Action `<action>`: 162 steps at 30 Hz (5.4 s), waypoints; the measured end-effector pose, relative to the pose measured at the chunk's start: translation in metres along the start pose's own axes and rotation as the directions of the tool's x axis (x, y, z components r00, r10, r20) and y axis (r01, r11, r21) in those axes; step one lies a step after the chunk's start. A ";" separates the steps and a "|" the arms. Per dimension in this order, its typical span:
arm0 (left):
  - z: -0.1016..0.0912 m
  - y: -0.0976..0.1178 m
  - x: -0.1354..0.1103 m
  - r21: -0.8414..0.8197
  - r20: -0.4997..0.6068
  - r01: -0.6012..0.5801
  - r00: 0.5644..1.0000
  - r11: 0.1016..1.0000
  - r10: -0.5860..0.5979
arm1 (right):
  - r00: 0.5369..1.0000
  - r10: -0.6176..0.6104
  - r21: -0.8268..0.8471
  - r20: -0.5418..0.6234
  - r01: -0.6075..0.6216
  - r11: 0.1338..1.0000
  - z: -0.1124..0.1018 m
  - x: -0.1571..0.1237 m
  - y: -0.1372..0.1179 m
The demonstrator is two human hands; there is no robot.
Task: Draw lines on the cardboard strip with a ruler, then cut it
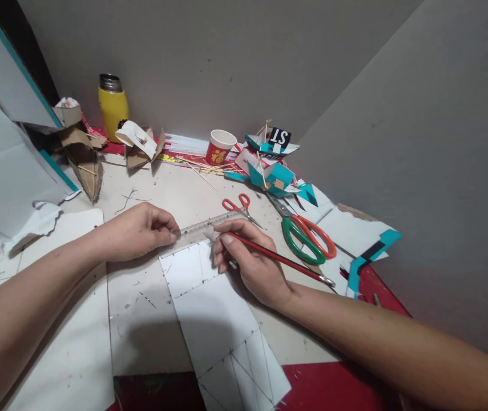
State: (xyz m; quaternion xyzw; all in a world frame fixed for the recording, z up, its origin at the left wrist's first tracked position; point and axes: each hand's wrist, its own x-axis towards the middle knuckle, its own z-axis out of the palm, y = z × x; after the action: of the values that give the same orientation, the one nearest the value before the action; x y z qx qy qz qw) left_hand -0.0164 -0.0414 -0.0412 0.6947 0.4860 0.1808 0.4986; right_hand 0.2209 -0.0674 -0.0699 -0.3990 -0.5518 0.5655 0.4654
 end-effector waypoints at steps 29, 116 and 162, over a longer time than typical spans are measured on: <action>-0.001 -0.002 0.000 0.051 -0.002 -0.002 1.000 0.999 0.002 | 1.000 0.008 -0.026 0.008 -0.008 1.000 0.001 0.001 -0.002; -0.001 0.004 -0.002 0.066 0.001 0.015 1.000 0.998 -0.015 | 0.338 -0.285 -0.274 0.897 0.931 0.242 -0.009 -0.045 -0.010; -0.003 0.003 -0.002 0.089 0.006 0.011 1.000 0.996 -0.011 | 0.346 -0.338 -0.273 0.875 0.930 0.245 -0.008 -0.046 -0.009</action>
State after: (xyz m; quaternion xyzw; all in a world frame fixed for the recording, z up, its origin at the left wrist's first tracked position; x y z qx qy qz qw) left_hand -0.0175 -0.0417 -0.0369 0.7140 0.4957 0.1539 0.4699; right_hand 0.2406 -0.1101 -0.0646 -0.0286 -0.9699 0.0997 0.2201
